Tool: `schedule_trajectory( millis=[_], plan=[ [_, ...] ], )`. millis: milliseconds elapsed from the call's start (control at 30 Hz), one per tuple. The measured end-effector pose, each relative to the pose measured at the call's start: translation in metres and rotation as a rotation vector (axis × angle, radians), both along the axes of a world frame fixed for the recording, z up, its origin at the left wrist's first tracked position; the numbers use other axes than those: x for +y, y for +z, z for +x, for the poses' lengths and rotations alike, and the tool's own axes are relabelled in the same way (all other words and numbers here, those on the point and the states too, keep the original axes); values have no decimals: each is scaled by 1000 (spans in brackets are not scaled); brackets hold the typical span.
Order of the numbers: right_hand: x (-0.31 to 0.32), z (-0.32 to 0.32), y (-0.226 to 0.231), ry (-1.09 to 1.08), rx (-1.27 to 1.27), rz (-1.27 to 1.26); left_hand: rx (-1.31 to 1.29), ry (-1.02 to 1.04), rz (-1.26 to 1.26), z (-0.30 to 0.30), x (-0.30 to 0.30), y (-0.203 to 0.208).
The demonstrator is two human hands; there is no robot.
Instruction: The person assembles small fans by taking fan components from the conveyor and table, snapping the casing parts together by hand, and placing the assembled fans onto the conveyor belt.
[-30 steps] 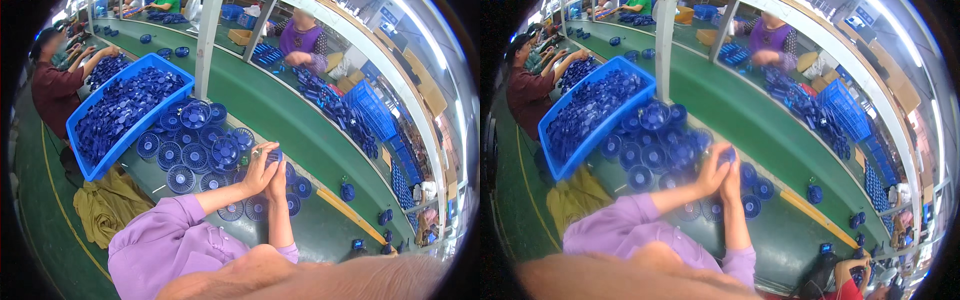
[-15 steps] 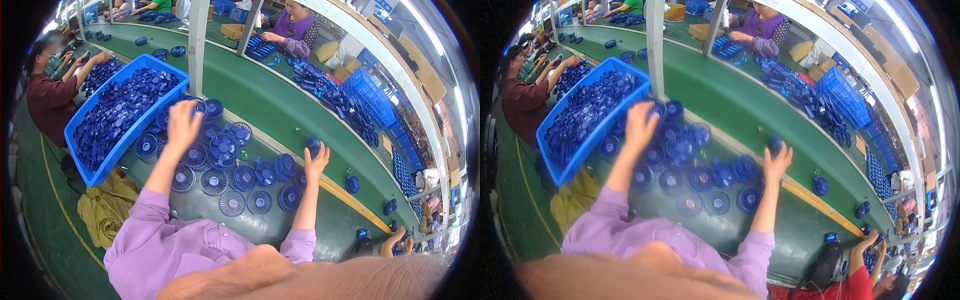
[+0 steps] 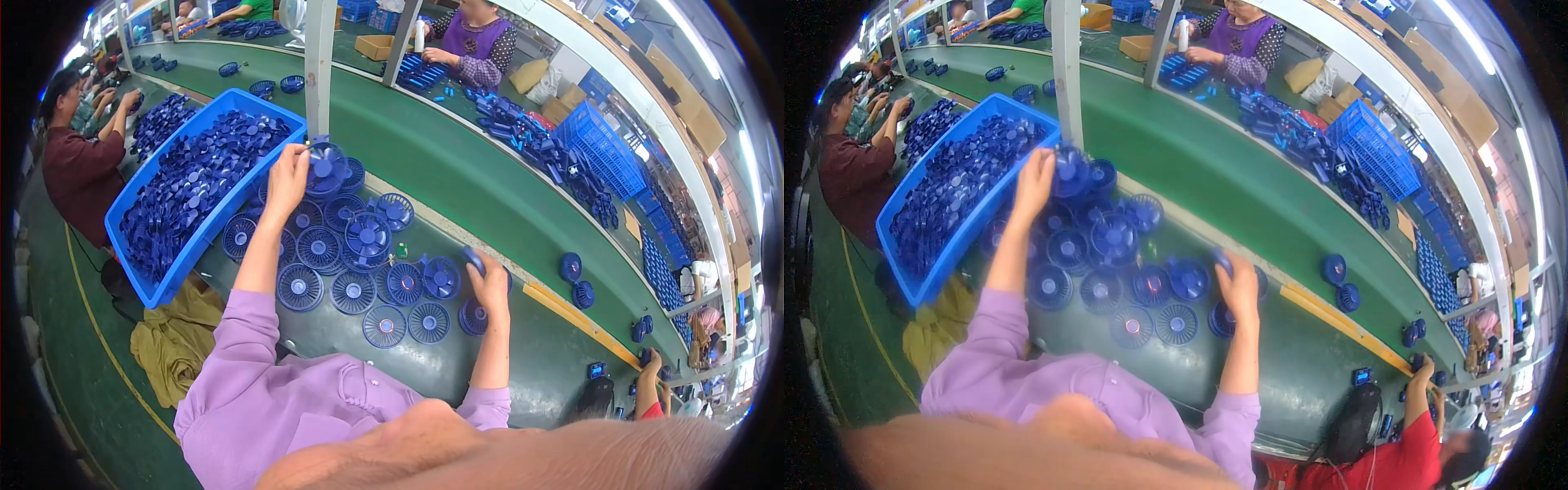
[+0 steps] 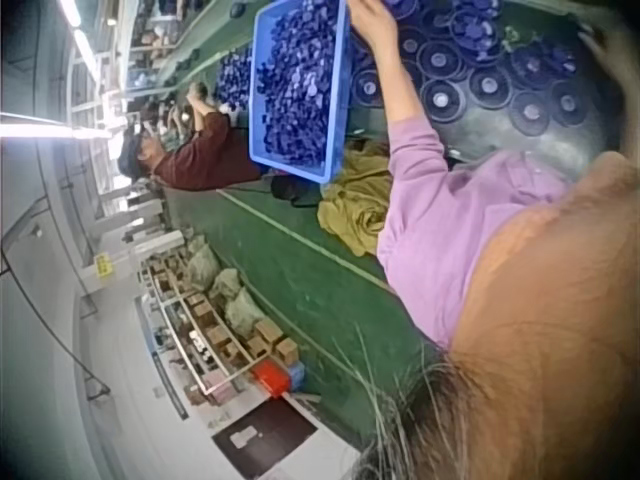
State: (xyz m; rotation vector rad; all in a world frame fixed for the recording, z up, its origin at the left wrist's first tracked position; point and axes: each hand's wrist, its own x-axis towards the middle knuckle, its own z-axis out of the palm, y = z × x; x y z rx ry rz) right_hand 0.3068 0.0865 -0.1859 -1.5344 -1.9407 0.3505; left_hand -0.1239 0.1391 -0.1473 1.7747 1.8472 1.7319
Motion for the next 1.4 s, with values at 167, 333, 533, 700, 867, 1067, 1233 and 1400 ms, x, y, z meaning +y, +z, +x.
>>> schedule_trajectory(
  millis=[167,333,533,700,867,1067,1233,1400],
  plan=[
    [-4,-20,24,-52,-10,147,-762,-443,-159,87,-14,-2],
    [2,-38,13,-152,122,-29,-1727,-961,-359,143,-16,-25],
    [15,-5,-20,-225,152,120,-1880,-1207,-522,183,-19,-27],
    [10,-12,-22,-239,-110,168,-1805,-1274,-531,189,-26,-32],
    [-1,-5,-11,16,-152,-3,-1792,-1234,-580,195,-29,-35],
    [6,20,-22,70,-155,-41,-1848,-1222,-659,190,-30,-36],
    [3,9,-18,85,-253,-38,-1805,-1229,-660,179,-33,-33],
    [-2,5,3,-112,-242,-65,-1832,-1191,-608,185,-33,-41]
  ],
)
